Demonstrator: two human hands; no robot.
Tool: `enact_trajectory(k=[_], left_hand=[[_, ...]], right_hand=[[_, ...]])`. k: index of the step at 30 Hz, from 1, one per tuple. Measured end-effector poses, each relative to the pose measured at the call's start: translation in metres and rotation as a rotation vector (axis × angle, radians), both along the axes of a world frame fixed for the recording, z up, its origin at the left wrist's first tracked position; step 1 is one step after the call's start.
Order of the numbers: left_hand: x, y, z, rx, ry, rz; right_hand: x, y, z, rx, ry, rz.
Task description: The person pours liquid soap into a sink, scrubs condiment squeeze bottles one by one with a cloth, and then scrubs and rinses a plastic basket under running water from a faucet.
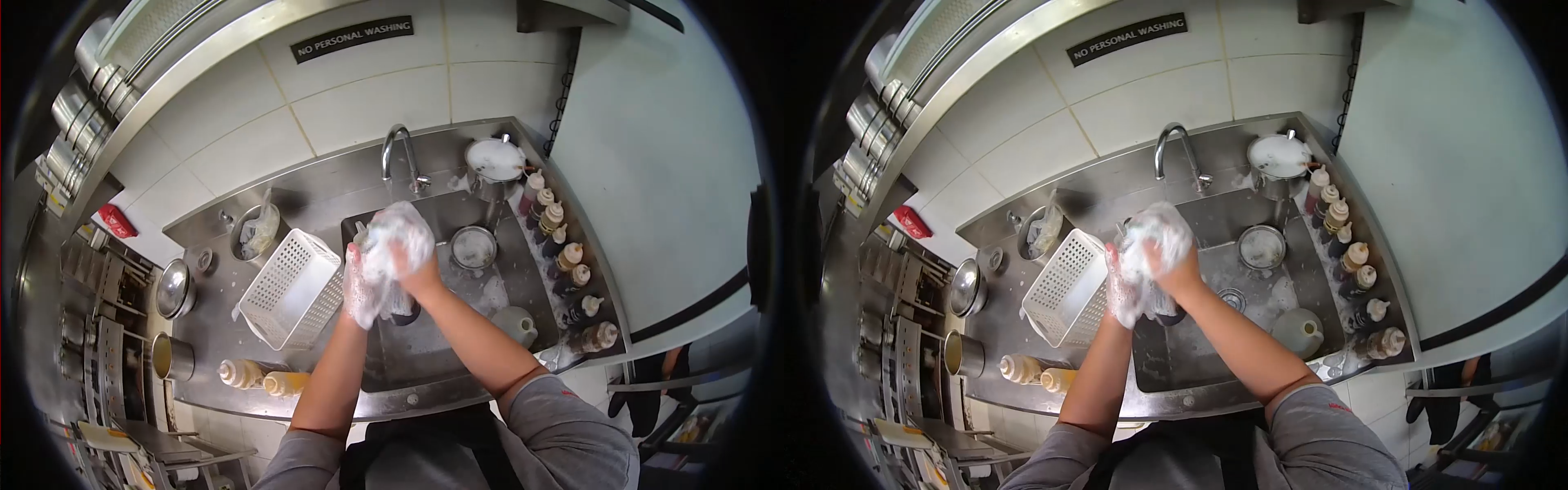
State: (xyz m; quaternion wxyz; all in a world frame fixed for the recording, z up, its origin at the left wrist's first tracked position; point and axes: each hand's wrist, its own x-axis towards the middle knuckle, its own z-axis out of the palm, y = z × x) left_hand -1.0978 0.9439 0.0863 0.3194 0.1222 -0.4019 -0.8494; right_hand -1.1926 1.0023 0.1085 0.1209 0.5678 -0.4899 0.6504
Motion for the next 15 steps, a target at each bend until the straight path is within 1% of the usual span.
enact_trajectory(k=[1, 2, 3, 4, 6, 7, 8, 10, 12, 14, 15], left_hand=[[-0.001, 0.0, -0.005, -0.018, -0.083, 0.059], [-0.001, 0.003, -0.002, -0.025, -0.083, 0.046], [-0.003, 0.006, 0.002, -0.062, -0.087, 0.083], [-0.003, 0.009, 0.004, -0.095, -0.096, 0.122], [-0.004, 0.009, 0.001, -0.149, -0.073, 0.093], [-0.006, 0.008, -0.001, -0.114, -0.015, 0.061], [-0.008, 0.005, -0.005, -0.081, 0.042, 0.029], [-0.012, -0.004, -0.014, -0.082, 0.065, 0.016], [-0.011, 0.0, -0.01, -0.076, 0.077, 0.008], [-0.015, 0.011, -0.002, -0.309, -0.027, 0.176], [-0.019, 0.019, 0.005, -0.225, -0.043, 0.2]], right_hand=[[0.0, -0.001, -0.002, 0.009, -0.113, -0.009], [0.001, 0.001, 0.004, 0.014, -0.228, -0.018], [0.001, 0.009, 0.014, -0.069, 0.002, -0.056], [-0.001, 0.012, 0.013, -0.071, -0.001, -0.065], [-0.003, 0.017, 0.008, 0.12, -0.24, 0.017], [-0.003, 0.014, -0.001, 0.205, -0.685, 0.246], [0.001, 0.017, 0.003, 0.196, -0.688, 0.24], [0.009, 0.025, 0.011, -0.037, 0.048, -0.127], [0.012, 0.031, 0.004, -0.027, 0.055, -0.168], [-0.004, 0.028, -0.008, -0.105, 0.112, -0.16], [-0.011, 0.019, -0.01, -0.024, 0.06, -0.155]])
